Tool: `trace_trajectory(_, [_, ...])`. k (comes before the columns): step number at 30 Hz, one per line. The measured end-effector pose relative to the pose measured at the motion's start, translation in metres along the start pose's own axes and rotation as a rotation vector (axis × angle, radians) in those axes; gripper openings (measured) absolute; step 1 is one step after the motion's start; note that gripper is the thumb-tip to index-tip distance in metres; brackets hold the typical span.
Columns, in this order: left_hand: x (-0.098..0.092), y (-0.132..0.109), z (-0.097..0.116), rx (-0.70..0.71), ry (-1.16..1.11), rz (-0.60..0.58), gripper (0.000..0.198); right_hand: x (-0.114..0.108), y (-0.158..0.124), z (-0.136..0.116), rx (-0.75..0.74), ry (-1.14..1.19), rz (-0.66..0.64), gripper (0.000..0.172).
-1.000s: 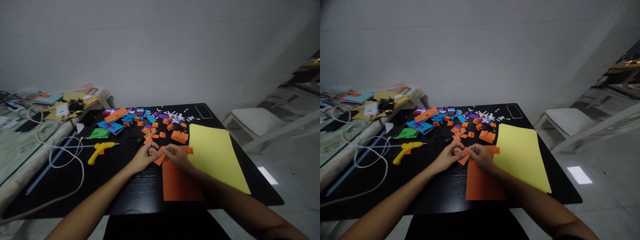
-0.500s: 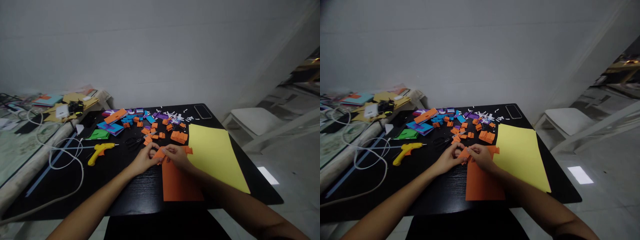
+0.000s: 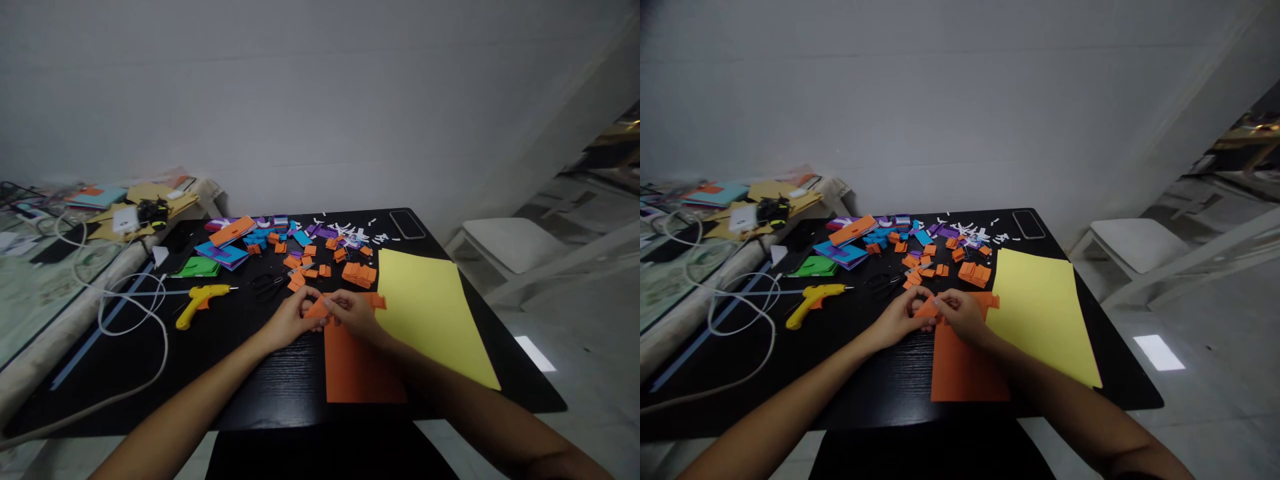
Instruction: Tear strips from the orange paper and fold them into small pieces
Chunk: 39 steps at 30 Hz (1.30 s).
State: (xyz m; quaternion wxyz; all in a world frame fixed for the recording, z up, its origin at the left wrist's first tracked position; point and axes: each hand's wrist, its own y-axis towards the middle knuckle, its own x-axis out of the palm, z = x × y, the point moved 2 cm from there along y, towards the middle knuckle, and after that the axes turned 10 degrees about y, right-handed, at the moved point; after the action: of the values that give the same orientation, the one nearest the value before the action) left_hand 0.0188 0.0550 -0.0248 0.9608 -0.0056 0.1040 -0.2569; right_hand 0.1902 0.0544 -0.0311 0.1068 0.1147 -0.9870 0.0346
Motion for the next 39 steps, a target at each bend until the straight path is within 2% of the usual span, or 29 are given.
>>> trace_trajectory(10, [-0.001, 0.0, -0.002, 0.009, -0.002, -0.009, 0.047, -0.003, 0.003, 0.005, 0.029, 0.033, -0.008, 0.038])
trace_trajectory(14, [-0.003, -0.001, 0.002, 0.017, 0.098, -0.02, 0.041, -0.001, 0.002, 0.002, -0.002, -0.01, -0.013, 0.035])
trace_trajectory(20, [-0.008, -0.004, 0.015, 0.113, 0.364, 0.057, 0.026, 0.001, -0.003, -0.002, -0.113, -0.174, -0.028, 0.028])
trace_trajectory(27, [-0.013, -0.004, 0.016, 0.148, 0.415, 0.11, 0.022, 0.002, -0.003, 0.003, -0.129, -0.219, -0.032, 0.028])
trace_trajectory(33, [-0.015, -0.004, 0.017, 0.19, 0.495, 0.151, 0.021, 0.003, -0.004, 0.006, -0.11, -0.208, -0.032, 0.028])
trace_trajectory(39, [-0.018, -0.003, 0.019, 0.192, 0.501, 0.228, 0.02, 0.002, -0.001, 0.0, -0.058, -0.073, -0.038, 0.032])
